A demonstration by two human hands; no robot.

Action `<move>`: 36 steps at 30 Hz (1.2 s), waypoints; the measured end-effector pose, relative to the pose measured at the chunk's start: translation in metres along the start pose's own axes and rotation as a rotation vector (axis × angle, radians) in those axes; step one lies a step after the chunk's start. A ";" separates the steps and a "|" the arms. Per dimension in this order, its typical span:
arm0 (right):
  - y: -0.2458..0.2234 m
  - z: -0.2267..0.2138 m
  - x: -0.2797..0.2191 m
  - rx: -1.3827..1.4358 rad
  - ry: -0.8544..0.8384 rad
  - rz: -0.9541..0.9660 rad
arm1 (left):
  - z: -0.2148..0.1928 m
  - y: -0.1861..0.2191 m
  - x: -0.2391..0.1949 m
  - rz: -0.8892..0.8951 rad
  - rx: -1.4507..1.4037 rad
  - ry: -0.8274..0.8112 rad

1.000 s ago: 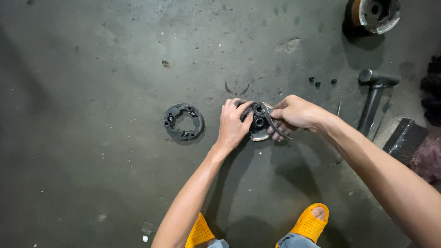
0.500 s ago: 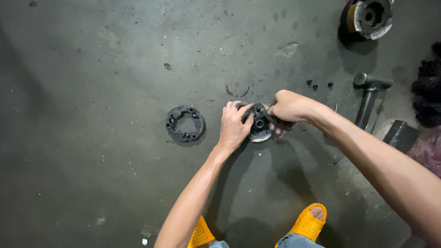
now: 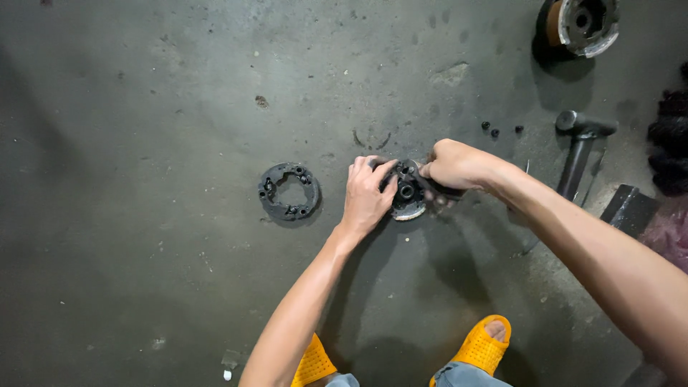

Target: The person kneels on a workshop floor and works on a small circular mechanical hub assembly, fitting curved shoe-like components and springs into it by hand, using a small rod tool to adjust parts, and pressing components into place. They pick up small parts from the floor and reposition the assembly while working.

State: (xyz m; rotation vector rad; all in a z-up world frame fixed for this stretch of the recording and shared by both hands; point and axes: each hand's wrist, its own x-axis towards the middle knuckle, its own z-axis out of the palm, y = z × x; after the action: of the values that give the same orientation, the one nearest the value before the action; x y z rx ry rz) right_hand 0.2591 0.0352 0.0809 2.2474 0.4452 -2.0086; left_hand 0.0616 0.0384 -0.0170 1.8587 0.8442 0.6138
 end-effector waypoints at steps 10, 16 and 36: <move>0.008 -0.002 0.006 -0.131 0.038 -0.025 | 0.001 -0.002 -0.001 0.014 0.021 -0.021; 0.000 -0.003 -0.017 -0.119 0.071 -0.054 | -0.005 0.021 -0.025 -0.005 0.134 0.023; 0.101 0.050 -0.013 -0.124 0.823 -0.577 | 0.006 0.035 -0.022 0.061 0.650 -0.270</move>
State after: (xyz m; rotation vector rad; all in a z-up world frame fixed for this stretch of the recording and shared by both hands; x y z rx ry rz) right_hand 0.2378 -0.0759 0.0754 3.0068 1.3582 -1.0135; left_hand 0.0616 0.0081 0.0113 2.4884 0.8674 0.1077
